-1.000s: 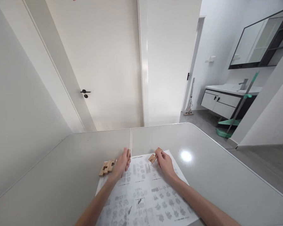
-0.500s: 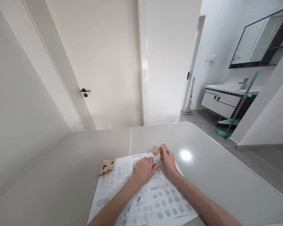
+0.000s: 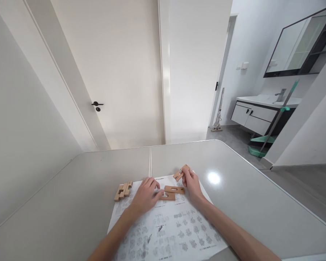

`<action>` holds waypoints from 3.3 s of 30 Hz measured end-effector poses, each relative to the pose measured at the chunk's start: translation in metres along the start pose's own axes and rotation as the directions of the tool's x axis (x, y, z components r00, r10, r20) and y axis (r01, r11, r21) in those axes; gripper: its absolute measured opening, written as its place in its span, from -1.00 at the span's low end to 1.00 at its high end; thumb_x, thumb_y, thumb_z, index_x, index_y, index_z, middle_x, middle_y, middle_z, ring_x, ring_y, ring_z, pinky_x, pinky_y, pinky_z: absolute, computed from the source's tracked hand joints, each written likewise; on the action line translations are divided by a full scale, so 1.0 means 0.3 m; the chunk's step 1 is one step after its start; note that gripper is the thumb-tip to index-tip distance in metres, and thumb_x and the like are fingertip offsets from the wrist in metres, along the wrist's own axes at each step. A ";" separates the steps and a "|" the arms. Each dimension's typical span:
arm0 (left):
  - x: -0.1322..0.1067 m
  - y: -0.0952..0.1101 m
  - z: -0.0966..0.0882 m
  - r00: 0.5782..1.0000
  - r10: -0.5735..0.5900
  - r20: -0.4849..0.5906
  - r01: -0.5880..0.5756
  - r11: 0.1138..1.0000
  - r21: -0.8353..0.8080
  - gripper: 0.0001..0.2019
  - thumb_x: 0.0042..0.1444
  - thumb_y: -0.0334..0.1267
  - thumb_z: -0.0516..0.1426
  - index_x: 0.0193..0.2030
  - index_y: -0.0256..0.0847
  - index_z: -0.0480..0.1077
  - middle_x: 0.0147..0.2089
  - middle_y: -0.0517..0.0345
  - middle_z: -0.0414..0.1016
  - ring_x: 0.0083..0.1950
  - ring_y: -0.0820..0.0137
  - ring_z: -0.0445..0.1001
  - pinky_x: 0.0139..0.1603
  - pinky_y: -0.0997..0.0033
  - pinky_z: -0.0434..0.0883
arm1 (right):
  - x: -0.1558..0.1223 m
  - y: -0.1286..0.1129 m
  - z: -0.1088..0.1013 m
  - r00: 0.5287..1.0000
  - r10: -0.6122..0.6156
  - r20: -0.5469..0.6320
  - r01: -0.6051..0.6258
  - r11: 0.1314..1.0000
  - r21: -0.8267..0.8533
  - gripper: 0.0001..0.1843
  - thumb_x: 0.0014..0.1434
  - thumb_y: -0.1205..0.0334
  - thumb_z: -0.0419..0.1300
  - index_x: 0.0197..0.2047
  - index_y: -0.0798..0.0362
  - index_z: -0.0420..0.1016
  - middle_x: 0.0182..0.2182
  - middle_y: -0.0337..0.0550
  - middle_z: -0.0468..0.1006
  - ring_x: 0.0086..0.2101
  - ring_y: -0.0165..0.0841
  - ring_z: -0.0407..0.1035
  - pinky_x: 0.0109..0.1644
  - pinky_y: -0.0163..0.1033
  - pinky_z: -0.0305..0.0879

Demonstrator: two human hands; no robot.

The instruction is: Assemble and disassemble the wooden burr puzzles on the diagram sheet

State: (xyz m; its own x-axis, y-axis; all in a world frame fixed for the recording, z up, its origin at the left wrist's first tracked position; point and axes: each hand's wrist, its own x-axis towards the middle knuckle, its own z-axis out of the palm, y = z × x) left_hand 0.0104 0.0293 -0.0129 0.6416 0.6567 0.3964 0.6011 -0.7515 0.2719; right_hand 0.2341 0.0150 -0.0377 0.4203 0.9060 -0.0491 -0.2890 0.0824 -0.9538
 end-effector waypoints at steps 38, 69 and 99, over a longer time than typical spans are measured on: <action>0.003 0.090 0.038 0.997 -0.039 0.065 0.048 0.988 -0.147 -0.86 0.28 -0.17 0.17 -0.11 -0.13 0.35 -0.04 0.05 0.41 0.06 0.16 0.34 0.09 0.12 0.36 | -0.028 -0.011 0.008 0.967 -0.005 0.255 -0.014 0.997 0.074 -0.47 0.26 -0.28 0.13 -0.44 0.03 0.42 -0.53 -0.21 0.51 -0.65 -0.45 0.18 -0.57 -0.29 0.08; 0.117 0.037 0.058 0.939 -0.341 0.035 0.315 0.817 -0.483 -0.61 0.44 0.03 -0.22 -0.18 -0.16 0.25 -0.48 0.30 0.26 -0.47 0.44 0.30 -0.36 0.44 0.32 | -0.053 0.008 0.033 0.897 -0.091 0.433 0.098 0.995 0.006 -0.54 0.19 -0.26 0.22 -0.23 0.00 0.46 -0.52 -0.27 0.50 -0.64 -0.45 0.15 -0.54 -0.30 0.05; 0.074 0.020 0.068 0.970 -0.241 -0.014 0.224 0.922 -0.316 -0.58 0.46 -0.18 -0.16 0.39 -0.10 0.14 -0.11 0.08 0.49 -0.16 0.32 0.50 -0.11 0.36 0.42 | -0.089 -0.002 0.033 0.891 -0.121 0.437 0.209 0.965 -0.160 -0.53 0.30 -0.28 0.07 -0.20 0.00 0.38 -0.53 -0.31 0.37 -0.60 -0.40 0.15 -0.50 -0.29 0.08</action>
State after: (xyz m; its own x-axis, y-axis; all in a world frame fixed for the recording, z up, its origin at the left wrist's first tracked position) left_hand 0.0379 0.0407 -0.0204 0.4710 0.8174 0.3316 0.5479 -0.5657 0.6163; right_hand 0.2145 -0.0052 -0.0327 0.0339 0.9791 0.2008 -0.0538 0.2024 -0.9778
